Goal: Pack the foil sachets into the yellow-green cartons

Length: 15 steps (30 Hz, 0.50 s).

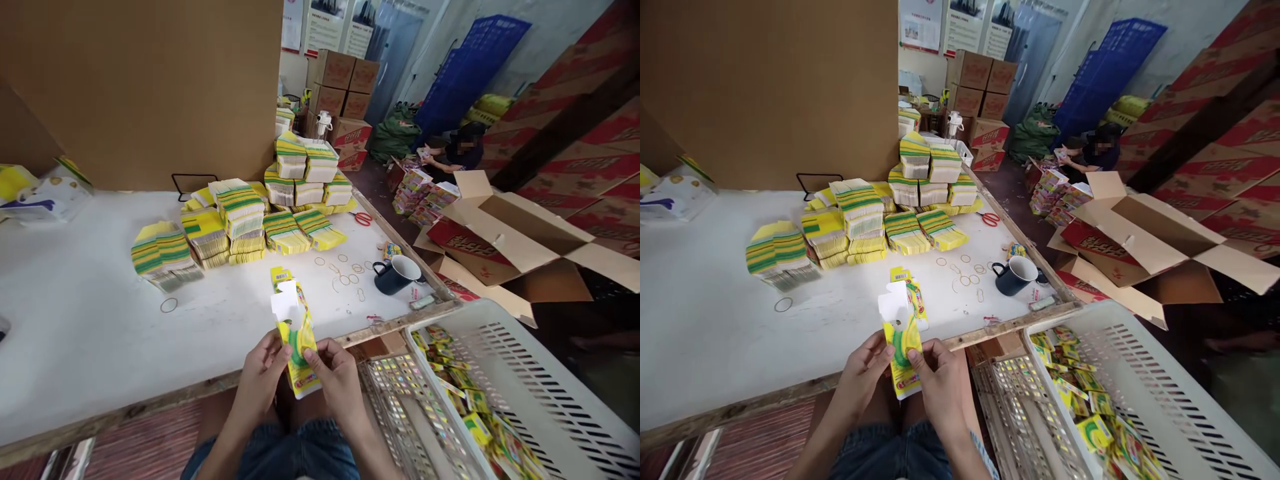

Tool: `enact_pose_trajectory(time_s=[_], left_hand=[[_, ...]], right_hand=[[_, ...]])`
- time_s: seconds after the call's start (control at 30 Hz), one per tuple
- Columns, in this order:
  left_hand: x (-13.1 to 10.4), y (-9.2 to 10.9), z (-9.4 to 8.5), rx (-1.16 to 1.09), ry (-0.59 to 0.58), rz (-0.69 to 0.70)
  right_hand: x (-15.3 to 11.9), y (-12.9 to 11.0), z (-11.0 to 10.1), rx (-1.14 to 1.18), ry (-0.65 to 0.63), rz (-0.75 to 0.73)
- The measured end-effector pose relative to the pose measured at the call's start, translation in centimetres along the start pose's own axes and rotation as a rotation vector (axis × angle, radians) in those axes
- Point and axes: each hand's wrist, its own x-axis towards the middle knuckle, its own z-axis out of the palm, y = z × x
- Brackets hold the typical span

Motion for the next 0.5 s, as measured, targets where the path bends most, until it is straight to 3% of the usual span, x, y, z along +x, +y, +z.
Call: enact_pose_trajectory(time_s=[0.07, 0.23, 0.33, 0.43, 0.5], left_hand=[[-0.1, 0.3, -0.1, 0.022, 0.034, 0.002], [-0.5, 0.4, 0.1, 0.039, -0.039, -0.041], [-0.6, 0.0, 0.3, 0.045, -0.014, -0.035], [-0.9, 0.2, 0.5, 0.081, 0.024, 0.000], [-1.3, 0.9, 0.6, 0.095, -0.022, 0.007]], right_hand=[[0.0, -0.5, 0.0, -0.106, -0.014, -0.050], [0.0, -1.6, -0.2, -0.229, -0.064, -0.124], [0.1, -1.7, -0.3, -0.281, -0.056, -0.159], [0.2, -1.6, -0.7, -0.260, -0.026, -0.172], [0.2, -1.7, -1.1, -0.201, -0.059, -0.179]])
